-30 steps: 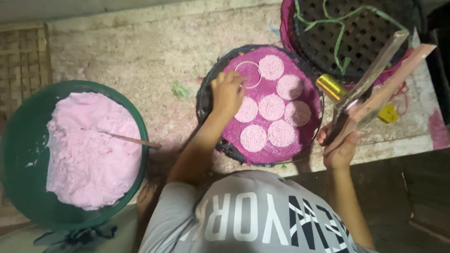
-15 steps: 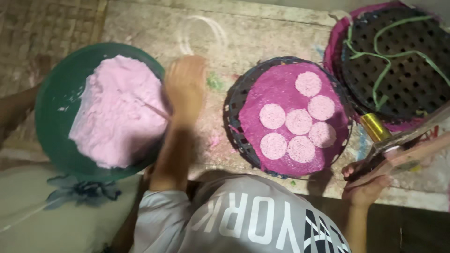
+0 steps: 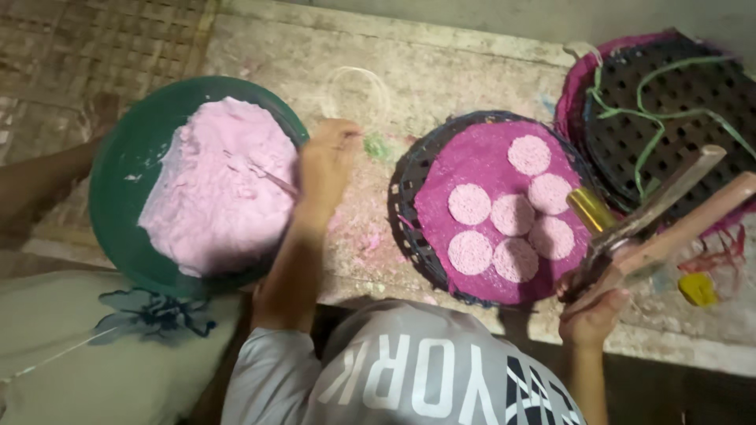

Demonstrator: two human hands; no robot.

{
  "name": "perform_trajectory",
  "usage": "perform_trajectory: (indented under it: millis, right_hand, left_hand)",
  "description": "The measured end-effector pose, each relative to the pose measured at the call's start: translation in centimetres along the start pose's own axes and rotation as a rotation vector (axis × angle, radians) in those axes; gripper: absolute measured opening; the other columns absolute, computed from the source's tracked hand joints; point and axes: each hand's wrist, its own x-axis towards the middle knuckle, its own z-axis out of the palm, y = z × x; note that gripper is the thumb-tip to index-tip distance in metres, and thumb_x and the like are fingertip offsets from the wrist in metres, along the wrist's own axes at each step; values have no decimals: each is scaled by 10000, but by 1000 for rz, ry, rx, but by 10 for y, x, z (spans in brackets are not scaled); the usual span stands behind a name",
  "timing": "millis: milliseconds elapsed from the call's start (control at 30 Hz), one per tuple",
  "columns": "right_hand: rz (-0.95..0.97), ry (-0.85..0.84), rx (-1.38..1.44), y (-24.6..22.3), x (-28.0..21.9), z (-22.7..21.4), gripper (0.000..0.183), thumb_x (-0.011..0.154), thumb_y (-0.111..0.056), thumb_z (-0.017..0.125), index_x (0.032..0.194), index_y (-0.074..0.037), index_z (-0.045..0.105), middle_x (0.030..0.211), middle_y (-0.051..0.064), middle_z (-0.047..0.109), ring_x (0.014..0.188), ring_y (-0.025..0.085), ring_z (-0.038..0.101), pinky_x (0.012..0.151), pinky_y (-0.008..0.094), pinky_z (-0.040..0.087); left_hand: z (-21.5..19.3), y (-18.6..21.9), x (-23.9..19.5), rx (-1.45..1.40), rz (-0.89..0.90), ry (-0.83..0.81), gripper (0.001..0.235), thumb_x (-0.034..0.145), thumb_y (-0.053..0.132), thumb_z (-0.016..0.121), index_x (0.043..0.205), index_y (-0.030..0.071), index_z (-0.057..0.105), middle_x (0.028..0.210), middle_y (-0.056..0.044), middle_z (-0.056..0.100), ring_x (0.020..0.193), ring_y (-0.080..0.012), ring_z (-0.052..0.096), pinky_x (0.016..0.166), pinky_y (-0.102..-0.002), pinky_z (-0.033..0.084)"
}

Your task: The person uses a wooden press tool to scoop pink cotton candy from a green basin and compress it into circular shapes on a purple tray. They repeatedly fill the press, release the formed circles onto the tray, and continue the process.

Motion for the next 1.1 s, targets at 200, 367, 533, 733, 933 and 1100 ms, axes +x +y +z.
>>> perform_trajectory:
  millis: [200,367,533,733,933,1100]
  right_hand:
    - [16,43,24,3,-11,-24,749,1059,-787,356,1184,-63,502,844,91,505,749,218,507,701,371,421]
    - [-21,191,-3,-6,-27,-30,726,1053,-761,384,1227,-68,510,856,96,497,773,224,490,688,371,410]
    - [-32,300,-9,-13,-40,-39,724,1034,-749,384,1271,-77,511,945,88,498,779,227,496,671,377,415]
    - [0,290,30,-2,-25,-51,748,1052,-779,369,1340,-96,469,926,79,484,815,226,497,707,382,427]
    - [-14,226,7,7,-9,-68,766,1031,-817,392,1390,-141,430,889,57,458,751,196,481,708,377,419]
    - [79,73,110,20,14,-68,794,1021,-847,384,1234,-85,447,864,47,458,742,190,485,692,347,414]
  left_hand:
    - [132,14,-11,-259,68,-513,102,881,37,713,981,37,694,1005,-125,701,920,-299,700,804,-378,556]
    - [187,-2,-1,-164,194,-573,110,850,67,736,958,77,717,1022,-102,712,951,-324,684,819,-405,550]
    - [210,-9,-6,-69,218,-584,186,782,115,753,967,113,749,1060,-99,703,987,-317,668,798,-410,548]
    - [235,28,-3,266,298,-511,158,803,217,780,927,132,731,1097,-92,717,1018,-302,685,839,-420,560]
    - [87,-3,-9,6,-460,-93,164,937,251,745,1082,173,742,872,-80,761,768,-161,721,694,-283,542]
    - [-20,-89,-9,-1645,-606,775,255,1050,44,537,1271,-79,569,1240,-137,691,1059,-188,679,933,-274,562]
